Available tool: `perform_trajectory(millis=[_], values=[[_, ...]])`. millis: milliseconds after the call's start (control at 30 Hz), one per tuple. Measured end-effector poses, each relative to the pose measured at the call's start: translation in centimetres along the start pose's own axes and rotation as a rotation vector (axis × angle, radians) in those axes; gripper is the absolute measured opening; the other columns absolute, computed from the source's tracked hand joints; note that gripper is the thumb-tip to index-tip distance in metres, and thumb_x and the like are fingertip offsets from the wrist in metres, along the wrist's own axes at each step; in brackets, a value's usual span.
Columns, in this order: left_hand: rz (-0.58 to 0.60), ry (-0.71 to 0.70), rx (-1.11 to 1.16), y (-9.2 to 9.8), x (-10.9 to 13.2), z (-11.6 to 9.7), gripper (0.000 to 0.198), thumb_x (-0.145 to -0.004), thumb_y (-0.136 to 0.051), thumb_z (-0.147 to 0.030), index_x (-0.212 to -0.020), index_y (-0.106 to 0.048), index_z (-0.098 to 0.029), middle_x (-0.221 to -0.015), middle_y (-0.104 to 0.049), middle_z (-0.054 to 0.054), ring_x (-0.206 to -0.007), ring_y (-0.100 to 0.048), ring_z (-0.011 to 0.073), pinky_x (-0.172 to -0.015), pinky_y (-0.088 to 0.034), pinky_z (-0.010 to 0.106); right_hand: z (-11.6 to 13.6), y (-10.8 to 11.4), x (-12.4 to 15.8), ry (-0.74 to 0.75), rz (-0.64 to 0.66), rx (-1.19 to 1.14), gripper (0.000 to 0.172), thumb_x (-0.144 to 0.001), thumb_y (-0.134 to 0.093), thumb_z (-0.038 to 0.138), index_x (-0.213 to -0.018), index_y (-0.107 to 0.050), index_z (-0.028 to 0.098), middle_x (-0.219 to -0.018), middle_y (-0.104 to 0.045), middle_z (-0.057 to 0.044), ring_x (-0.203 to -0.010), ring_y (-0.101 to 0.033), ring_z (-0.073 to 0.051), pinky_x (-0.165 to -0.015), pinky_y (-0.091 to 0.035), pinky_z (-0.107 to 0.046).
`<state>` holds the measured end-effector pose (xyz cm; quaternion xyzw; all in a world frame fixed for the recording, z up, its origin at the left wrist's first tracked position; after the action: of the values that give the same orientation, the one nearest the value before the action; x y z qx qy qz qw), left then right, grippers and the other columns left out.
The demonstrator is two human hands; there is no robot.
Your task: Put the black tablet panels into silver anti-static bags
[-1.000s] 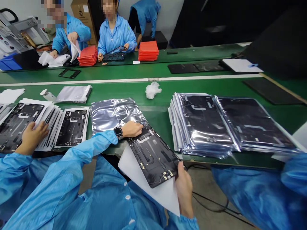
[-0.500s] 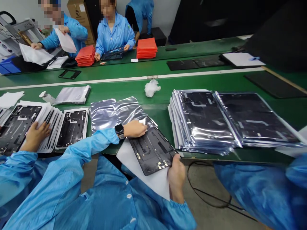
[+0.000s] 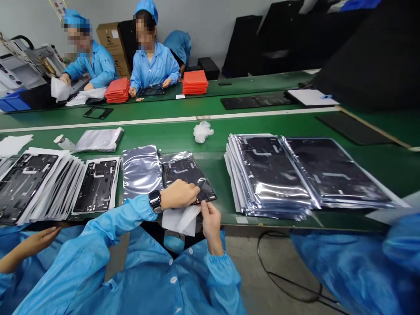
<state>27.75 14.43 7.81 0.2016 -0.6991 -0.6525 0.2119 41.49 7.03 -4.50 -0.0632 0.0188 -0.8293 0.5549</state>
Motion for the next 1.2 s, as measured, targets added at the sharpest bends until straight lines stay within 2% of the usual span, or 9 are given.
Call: perform_trajectory(millis=[200,367,533,700,867,967,1067,1133,1200], values=[[-0.003,-0.09,-0.057,1.0,0.2,-1.8,0.021,-0.106,-0.043,-0.025,-0.101,-0.06,-0.013,-0.092,-0.068,0.01,-0.077,-0.07,0.0226,-0.06,-0.047,0.032,-1.1,-1.2,0.2,0.031,-0.085,-0.013,0.06,-0.086,-0.06,0.074,-0.062,-0.049,0.021,-0.06,-0.045,0.004,-0.061,-0.037,-0.013,-0.056,-0.032,-0.027],[-0.043,-0.075,-0.103,1.7,-0.1,-2.8,0.018,-0.104,-0.042,-0.017,-0.098,-0.059,-0.013,-0.089,-0.066,0.009,-0.076,-0.068,0.024,-0.059,-0.047,0.035,-0.1,-2.4,-0.5,0.041,-0.149,-0.043,0.058,-0.084,-0.063,0.073,-0.064,-0.05,0.02,-0.061,-0.049,0.004,-0.063,-0.04,-0.013,-0.057,-0.034,-0.025],[-0.061,0.007,-0.071,0.9,0.0,-3.1,0.015,-0.104,-0.044,-0.017,-0.101,-0.058,-0.014,-0.093,-0.066,0.01,-0.079,-0.068,0.0236,-0.061,-0.048,0.034,1.5,-2.0,-0.9,0.004,-0.168,-0.091,0.056,-0.08,-0.068,0.07,-0.063,-0.052,0.019,-0.061,-0.052,0.004,-0.062,-0.044,-0.012,-0.057,-0.037,-0.025],[-0.106,0.086,-0.006,-0.6,0.3,-4.4,0.015,-0.105,-0.044,-0.021,-0.102,-0.058,-0.016,-0.094,-0.064,0.009,-0.082,-0.067,0.023,-0.064,-0.05,0.034,3.1,-1.7,-0.7,-0.109,-0.192,-0.191,0.061,-0.087,-0.046,0.078,-0.08,-0.063,0.019,-0.075,-0.065,-0.002,-0.073,-0.061,-0.019,-0.062,-0.047,-0.028],[-0.258,0.092,0.071,-1.6,3.6,-7.9,0.014,-0.101,-0.048,-0.02,-0.1,-0.061,-0.017,-0.099,-0.065,0.012,-0.094,-0.064,0.0263,-0.077,-0.054,0.04,4.3,-0.8,-1.0,-0.235,-0.148,-0.026,0.045,-0.067,-0.08,0.059,-0.067,-0.061,0.018,-0.063,-0.061,0.0,-0.063,-0.056,-0.018,-0.058,-0.044,-0.03],[-0.451,0.179,0.34,-3.4,7.5,-9.5,0.023,-0.103,-0.041,-0.023,-0.09,-0.06,-0.022,-0.083,-0.063,0.007,-0.081,-0.062,0.0208,-0.074,-0.054,0.037,5.6,0.8,-1.4,-0.184,-0.165,-0.013,0.04,-0.068,-0.081,0.053,-0.074,-0.067,0.016,-0.069,-0.066,-0.002,-0.068,-0.059,-0.02,-0.066,-0.048,-0.031],[-0.679,0.567,0.475,-7.0,10.7,-8.8,0.026,-0.105,-0.036,-0.024,-0.089,-0.056,-0.023,-0.08,-0.062,0.006,-0.077,-0.063,0.0206,-0.07,-0.055,0.037,7.6,2.7,-1.7,-0.144,-0.105,-0.079,0.041,-0.07,-0.081,0.052,-0.087,-0.071,0.016,-0.079,-0.072,-0.003,-0.077,-0.065,-0.023,-0.077,-0.052,-0.035],[-0.685,0.734,0.408,-9.5,11.5,-7.7,0.019,-0.104,-0.041,-0.028,-0.111,-0.058,-0.022,-0.1,-0.068,0.011,-0.095,-0.067,0.0251,-0.081,-0.058,0.042,9.4,4.1,-1.6,-0.135,-0.081,-0.133,0.042,-0.068,-0.084,0.049,-0.093,-0.073,0.017,-0.084,-0.074,-0.003,-0.083,-0.068,-0.024,-0.082,-0.054,-0.036],[-0.617,0.765,0.322,-11.6,11.1,-6.8,0.029,-0.103,-0.045,-0.031,-0.128,-0.053,-0.02,-0.117,-0.067,0.015,-0.112,-0.066,0.0293,-0.092,-0.058,0.046,11.3,5.4,-1.3,-0.135,-0.098,-0.173,0.044,-0.063,-0.087,0.045,-0.095,-0.073,0.018,-0.085,-0.074,-0.003,-0.086,-0.07,-0.026,-0.084,-0.055,-0.037]])
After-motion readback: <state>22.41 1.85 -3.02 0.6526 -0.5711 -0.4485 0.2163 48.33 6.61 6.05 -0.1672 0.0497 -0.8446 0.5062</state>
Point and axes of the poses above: each hand's wrist, its own x-axis away from the middle knuckle, its own y-axis out of the back of the hand, z = x × y, the point moved 1 cm from there along -x, towards the middle knuckle
